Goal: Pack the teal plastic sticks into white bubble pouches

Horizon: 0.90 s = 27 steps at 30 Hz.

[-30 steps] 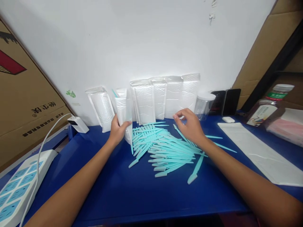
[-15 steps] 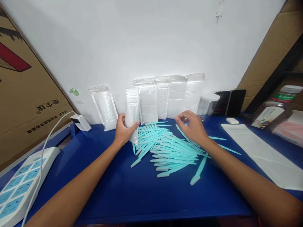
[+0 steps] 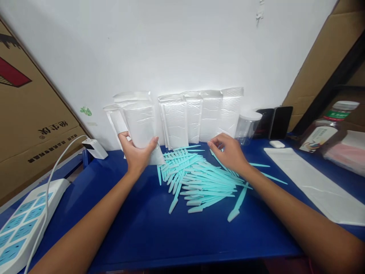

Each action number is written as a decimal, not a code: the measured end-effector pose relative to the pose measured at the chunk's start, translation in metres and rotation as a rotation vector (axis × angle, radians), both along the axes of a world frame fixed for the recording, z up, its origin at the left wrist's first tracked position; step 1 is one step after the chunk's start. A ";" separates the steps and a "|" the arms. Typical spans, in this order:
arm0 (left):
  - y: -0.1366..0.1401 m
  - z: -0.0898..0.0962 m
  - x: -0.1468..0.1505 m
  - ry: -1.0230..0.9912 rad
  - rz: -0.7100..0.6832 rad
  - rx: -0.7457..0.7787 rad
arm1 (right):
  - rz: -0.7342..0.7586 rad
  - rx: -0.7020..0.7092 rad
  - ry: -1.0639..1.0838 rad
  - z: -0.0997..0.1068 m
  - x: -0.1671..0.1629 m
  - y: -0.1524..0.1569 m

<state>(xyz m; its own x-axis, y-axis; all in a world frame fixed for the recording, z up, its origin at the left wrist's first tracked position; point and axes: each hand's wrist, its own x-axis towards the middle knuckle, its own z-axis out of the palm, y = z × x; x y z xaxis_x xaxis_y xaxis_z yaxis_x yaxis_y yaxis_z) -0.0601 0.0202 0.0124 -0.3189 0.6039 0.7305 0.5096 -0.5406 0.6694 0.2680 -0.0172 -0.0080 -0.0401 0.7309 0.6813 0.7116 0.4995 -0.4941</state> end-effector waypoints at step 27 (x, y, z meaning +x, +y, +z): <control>0.024 0.006 -0.045 0.790 -0.375 -0.520 | -0.258 -0.740 -0.522 0.002 0.025 0.001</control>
<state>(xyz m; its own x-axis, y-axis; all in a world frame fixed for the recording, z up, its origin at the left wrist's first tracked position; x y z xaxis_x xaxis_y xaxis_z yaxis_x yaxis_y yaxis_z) -0.1054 0.0441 0.0180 0.4162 0.8686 0.2689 0.7654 -0.4943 0.4121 0.2926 -0.0163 -0.0065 0.0139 0.9997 -0.0182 0.9774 -0.0174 -0.2107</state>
